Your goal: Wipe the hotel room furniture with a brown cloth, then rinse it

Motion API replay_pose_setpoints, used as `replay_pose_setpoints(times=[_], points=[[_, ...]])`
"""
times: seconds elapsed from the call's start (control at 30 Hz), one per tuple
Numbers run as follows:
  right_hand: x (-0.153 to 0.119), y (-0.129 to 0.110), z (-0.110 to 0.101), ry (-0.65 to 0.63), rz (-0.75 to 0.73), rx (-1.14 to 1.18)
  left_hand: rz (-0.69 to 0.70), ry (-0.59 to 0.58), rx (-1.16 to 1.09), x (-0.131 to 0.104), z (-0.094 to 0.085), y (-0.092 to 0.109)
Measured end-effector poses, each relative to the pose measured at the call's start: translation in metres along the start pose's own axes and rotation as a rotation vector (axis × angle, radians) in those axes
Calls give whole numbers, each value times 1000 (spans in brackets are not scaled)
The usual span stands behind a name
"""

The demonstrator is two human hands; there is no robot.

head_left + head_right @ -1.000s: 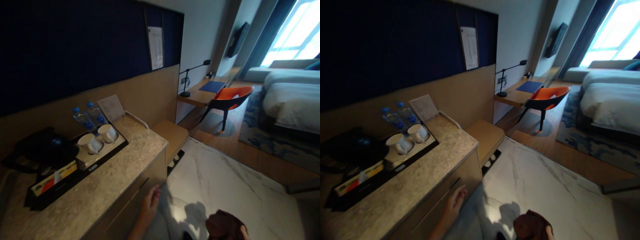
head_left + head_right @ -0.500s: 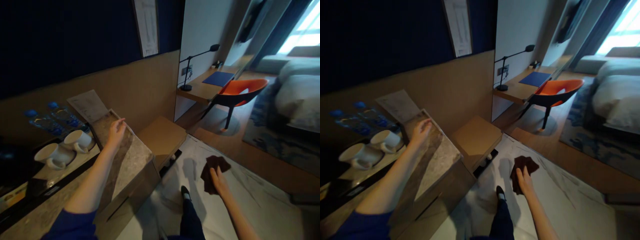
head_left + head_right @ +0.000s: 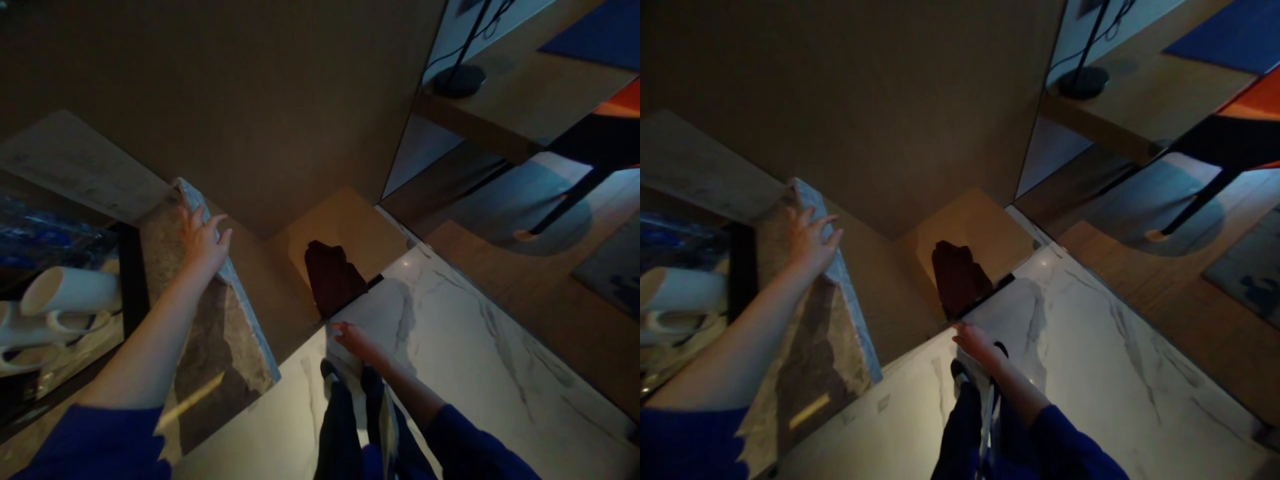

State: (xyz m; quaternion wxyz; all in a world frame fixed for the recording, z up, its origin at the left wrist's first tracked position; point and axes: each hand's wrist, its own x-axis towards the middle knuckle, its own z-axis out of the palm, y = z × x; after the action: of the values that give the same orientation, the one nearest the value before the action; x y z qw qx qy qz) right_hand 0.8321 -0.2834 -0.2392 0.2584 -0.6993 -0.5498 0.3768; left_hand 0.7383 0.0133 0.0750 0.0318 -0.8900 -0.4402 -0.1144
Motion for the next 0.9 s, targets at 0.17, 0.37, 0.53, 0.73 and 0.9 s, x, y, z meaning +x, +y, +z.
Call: replay_pose_setpoints(times=[0.17, 0.37, 0.53, 0.73, 0.9], points=[[7, 22, 11, 54, 112, -87, 173, -172, 118, 0, -12, 8], [66, 36, -11, 259, 180, -177, 181, -236, 127, 0, -10, 8], [132, 43, -21, 198, 220, -212, 189, -211, 137, 1, -9, 9], [192, 62, -19, 89, 221, -298, 169, -126, 132, 4, -4, -1], [187, 75, 25, -54, -35, -425, 34, -152, 71, 6, -5, 6]])
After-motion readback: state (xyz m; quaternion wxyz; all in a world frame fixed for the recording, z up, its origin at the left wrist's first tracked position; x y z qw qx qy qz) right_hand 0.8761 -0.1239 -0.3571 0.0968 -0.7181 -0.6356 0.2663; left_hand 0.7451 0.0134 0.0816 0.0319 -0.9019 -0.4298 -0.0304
